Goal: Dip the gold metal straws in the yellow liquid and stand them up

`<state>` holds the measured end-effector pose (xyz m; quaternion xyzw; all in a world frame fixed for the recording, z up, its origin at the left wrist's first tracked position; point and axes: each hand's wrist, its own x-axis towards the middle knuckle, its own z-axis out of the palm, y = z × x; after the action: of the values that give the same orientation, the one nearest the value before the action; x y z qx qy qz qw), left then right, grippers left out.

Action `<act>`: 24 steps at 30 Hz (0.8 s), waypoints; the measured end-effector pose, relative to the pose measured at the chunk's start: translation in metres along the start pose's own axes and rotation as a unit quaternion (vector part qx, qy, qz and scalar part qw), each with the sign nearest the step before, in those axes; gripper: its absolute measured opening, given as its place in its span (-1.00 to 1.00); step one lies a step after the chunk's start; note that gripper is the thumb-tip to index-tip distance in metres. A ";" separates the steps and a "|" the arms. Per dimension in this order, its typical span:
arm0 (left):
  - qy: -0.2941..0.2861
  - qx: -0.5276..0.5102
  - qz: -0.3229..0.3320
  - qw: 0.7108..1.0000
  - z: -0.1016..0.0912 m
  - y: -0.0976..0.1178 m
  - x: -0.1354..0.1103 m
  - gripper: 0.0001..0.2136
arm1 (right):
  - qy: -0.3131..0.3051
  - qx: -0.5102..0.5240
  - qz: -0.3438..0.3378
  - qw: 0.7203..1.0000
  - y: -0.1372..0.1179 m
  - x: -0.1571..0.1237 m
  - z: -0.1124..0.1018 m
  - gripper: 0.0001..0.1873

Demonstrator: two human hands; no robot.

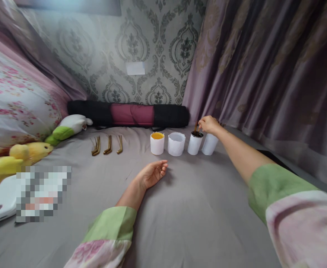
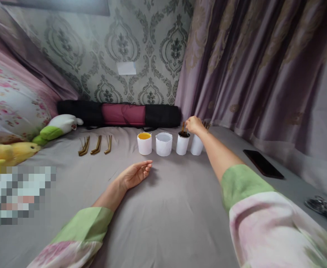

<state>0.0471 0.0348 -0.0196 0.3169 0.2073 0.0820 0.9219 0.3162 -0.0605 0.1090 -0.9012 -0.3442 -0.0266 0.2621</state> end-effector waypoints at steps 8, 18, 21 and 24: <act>-0.007 0.000 -0.001 1.000 0.000 0.000 0.000 -0.90 | 0.012 0.035 0.025 0.999 -0.003 -0.002 0.002 -0.79; 0.008 0.004 -0.002 1.000 0.002 0.001 -0.001 -0.90 | 0.007 0.034 0.031 0.999 -0.008 -0.008 0.001 -0.78; 0.004 0.004 -0.001 1.000 0.001 0.001 -0.001 -0.90 | 0.002 0.032 0.027 0.999 -0.006 -0.006 0.002 -0.79; 0.000 0.004 -0.001 1.000 0.001 0.001 -0.001 -0.89 | -0.002 0.029 0.019 0.999 -0.003 -0.003 0.004 -0.78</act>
<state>0.0470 0.0347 -0.0179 0.3206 0.2077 0.0800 0.9207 0.3116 -0.0584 0.1068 -0.8996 -0.3282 -0.0100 0.2879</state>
